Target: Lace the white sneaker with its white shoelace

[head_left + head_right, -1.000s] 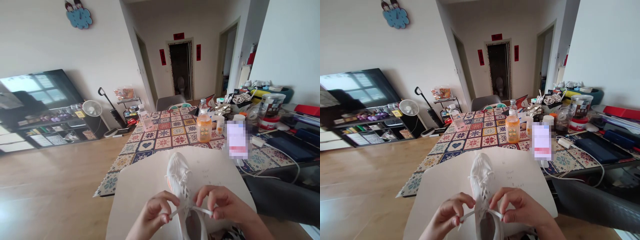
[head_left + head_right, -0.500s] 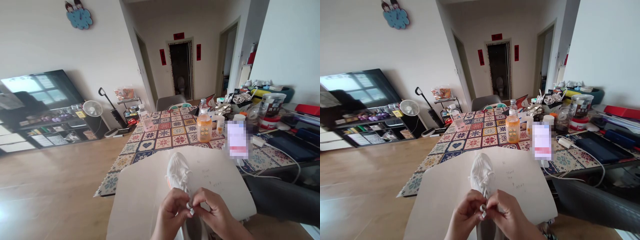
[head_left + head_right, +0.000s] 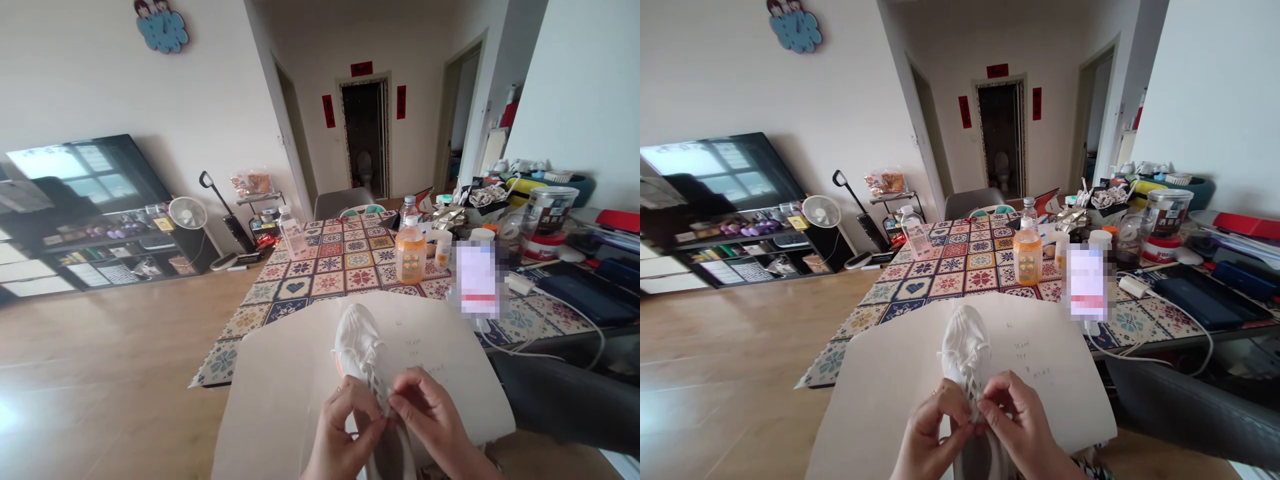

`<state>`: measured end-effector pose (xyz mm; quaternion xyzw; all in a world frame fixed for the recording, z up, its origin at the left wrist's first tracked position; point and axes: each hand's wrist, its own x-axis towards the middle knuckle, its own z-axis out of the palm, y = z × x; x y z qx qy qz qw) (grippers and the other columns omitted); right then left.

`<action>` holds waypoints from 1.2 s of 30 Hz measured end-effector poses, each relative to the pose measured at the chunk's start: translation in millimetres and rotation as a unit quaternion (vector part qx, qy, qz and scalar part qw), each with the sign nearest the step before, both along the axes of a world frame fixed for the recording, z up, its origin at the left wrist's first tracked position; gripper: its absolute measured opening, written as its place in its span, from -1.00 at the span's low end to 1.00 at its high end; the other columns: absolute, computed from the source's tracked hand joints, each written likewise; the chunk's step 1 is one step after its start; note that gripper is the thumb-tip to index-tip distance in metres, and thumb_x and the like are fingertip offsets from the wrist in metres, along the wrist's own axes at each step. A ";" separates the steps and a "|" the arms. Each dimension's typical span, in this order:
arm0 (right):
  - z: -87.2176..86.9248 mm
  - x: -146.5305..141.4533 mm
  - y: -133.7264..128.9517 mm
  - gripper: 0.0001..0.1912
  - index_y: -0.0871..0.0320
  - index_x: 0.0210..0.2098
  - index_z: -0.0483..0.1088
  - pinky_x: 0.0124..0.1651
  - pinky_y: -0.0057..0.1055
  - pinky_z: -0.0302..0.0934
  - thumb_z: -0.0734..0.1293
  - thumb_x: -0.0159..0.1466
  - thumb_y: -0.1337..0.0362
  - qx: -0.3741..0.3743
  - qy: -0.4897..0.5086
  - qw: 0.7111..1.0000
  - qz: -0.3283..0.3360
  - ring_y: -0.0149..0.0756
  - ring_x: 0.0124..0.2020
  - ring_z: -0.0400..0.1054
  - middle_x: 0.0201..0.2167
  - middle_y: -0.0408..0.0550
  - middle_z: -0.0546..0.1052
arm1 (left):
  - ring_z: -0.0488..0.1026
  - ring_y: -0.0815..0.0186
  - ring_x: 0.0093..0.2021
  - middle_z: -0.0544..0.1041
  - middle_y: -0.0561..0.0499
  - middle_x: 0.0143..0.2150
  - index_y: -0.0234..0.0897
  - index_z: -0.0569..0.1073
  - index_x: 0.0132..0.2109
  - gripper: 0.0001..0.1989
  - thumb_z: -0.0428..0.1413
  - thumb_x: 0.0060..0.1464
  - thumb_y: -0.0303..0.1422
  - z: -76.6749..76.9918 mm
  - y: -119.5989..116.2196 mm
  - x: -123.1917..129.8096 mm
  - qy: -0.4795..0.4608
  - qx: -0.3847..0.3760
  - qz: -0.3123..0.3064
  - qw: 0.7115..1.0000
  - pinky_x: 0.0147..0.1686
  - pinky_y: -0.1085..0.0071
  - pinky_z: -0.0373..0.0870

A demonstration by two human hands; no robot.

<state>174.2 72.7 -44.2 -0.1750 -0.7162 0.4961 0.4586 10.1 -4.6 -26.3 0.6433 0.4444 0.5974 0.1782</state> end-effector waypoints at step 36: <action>43.6 9.0 2.7 -0.87 0.12 -0.16 0.41 -0.03 -0.28 0.21 0.23 0.46 0.39 0.445 -0.061 0.892 -0.050 -0.30 -0.26 0.45 -0.33 -0.10 0.58 | 0.41 0.25 -0.43 0.50 -0.02 -0.49 -0.25 0.62 -0.45 -0.55 0.23 0.13 0.04 0.7 7.3 -7.9 -0.042 -0.091 0.010 0.995 -0.36 0.39 0.34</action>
